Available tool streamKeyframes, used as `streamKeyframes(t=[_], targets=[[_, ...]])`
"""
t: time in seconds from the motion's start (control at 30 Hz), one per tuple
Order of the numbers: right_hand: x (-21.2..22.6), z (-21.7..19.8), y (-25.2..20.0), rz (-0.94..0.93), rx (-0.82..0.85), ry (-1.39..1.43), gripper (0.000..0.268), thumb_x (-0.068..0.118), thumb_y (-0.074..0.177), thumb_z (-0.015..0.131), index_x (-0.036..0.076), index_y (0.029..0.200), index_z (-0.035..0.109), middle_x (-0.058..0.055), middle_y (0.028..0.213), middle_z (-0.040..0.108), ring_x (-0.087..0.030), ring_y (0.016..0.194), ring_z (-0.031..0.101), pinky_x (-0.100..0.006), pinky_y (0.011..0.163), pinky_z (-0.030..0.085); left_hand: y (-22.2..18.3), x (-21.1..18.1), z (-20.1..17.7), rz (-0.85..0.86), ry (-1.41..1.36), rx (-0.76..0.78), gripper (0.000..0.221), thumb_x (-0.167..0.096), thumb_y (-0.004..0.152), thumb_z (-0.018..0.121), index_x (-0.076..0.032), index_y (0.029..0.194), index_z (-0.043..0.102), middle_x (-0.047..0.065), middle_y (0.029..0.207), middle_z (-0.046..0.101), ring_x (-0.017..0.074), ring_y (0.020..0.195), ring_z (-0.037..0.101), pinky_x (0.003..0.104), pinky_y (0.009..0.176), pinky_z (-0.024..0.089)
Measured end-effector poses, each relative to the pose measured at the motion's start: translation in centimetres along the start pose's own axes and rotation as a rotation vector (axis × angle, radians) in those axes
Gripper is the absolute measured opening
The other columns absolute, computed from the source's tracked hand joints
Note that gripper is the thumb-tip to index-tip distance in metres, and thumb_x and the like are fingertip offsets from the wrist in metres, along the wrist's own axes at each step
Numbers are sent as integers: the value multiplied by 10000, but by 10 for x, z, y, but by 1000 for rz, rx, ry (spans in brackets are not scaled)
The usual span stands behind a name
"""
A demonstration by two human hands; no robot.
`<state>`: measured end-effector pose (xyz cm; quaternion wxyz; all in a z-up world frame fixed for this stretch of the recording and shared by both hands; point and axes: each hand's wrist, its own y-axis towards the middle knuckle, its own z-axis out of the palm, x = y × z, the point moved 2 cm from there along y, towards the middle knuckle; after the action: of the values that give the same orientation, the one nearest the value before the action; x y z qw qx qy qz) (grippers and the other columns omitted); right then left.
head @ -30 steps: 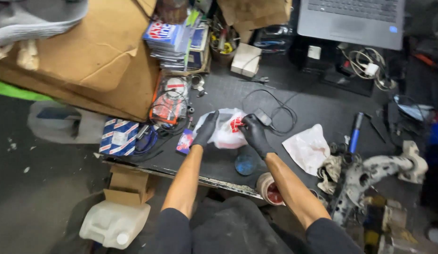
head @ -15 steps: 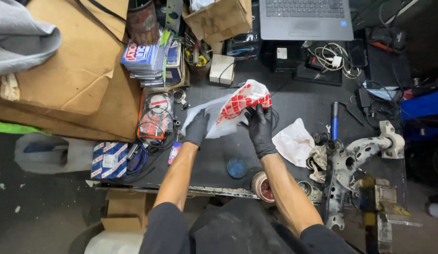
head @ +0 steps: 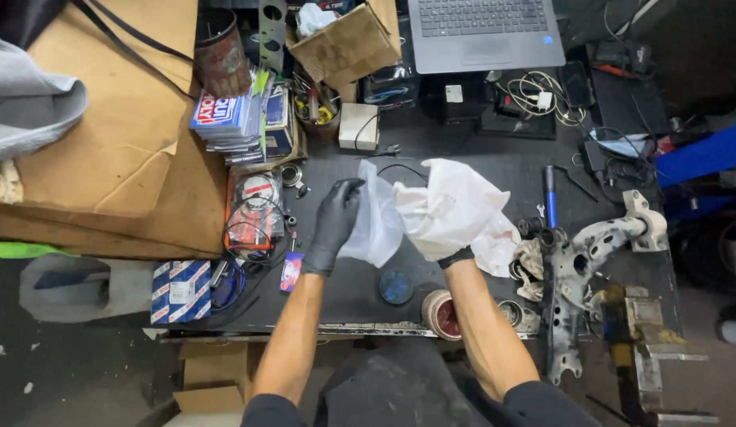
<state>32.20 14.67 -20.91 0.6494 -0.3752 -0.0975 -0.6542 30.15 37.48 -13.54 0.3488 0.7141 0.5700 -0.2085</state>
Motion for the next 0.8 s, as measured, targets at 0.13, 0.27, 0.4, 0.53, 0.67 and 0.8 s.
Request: streamKeyframes(t=[0.13, 0.27, 0.4, 0.53, 0.67, 0.8], targets=[[-3, 1, -6, 66, -54, -54, 307, 330, 937, 715, 105, 1146, 700, -237, 1051, 755, -381, 893, 776, -527, 742, 631, 6, -97, -27, -92, -352, 265, 571, -330, 882, 797, -150, 1387, 601, 142, 1417, 608, 354, 1350, 547, 481, 1145, 428], [0, -1, -15, 104, -94, -85, 339, 371, 937, 707, 88, 1122, 713, -222, 1040, 763, -366, 880, 779, -518, 716, 633, 10, -91, 34, -243, -334, 280, 569, -476, 850, 815, -192, 1309, 634, 59, 1371, 649, 255, 1271, 622, 414, 1109, 487], [10, -14, -29, 158, -172, -125, 402, 433, 936, 694, 62, 1087, 734, -199, 1024, 774, -344, 859, 785, -504, 678, 636, 3, -66, 76, -316, -344, 128, 373, -431, 823, 847, -181, 1059, 702, 46, 1035, 729, 242, 1050, 711, 369, 926, 570], [90, -20, -88, -393, 65, -726, 291, 86, 1078, 504, -68, 1322, 539, -199, 1204, 654, -209, 1137, 682, -298, 1018, 559, -14, -90, 70, -63, -290, 38, 145, -321, 933, 766, -189, 931, 709, 55, 883, 716, 271, 903, 722, 392, 771, 592], [126, -28, -121, -681, 81, -660, 340, 98, 1033, 586, -14, 1355, 593, -211, 1256, 678, -292, 1228, 652, -394, 947, 592, -19, -110, 72, 388, -121, 95, 100, -244, 926, 756, -161, 971, 722, 61, 874, 725, 285, 893, 729, 384, 776, 579], [145, -7, -148, -293, 170, -1037, 550, 133, 894, 797, 176, 1408, 603, -43, 1335, 669, -166, 1259, 613, -314, 951, 570, -19, -149, 62, 663, 86, 28, 83, -227, 928, 699, -214, 1009, 707, 50, 932, 687, 279, 890, 680, 384, 782, 548]])
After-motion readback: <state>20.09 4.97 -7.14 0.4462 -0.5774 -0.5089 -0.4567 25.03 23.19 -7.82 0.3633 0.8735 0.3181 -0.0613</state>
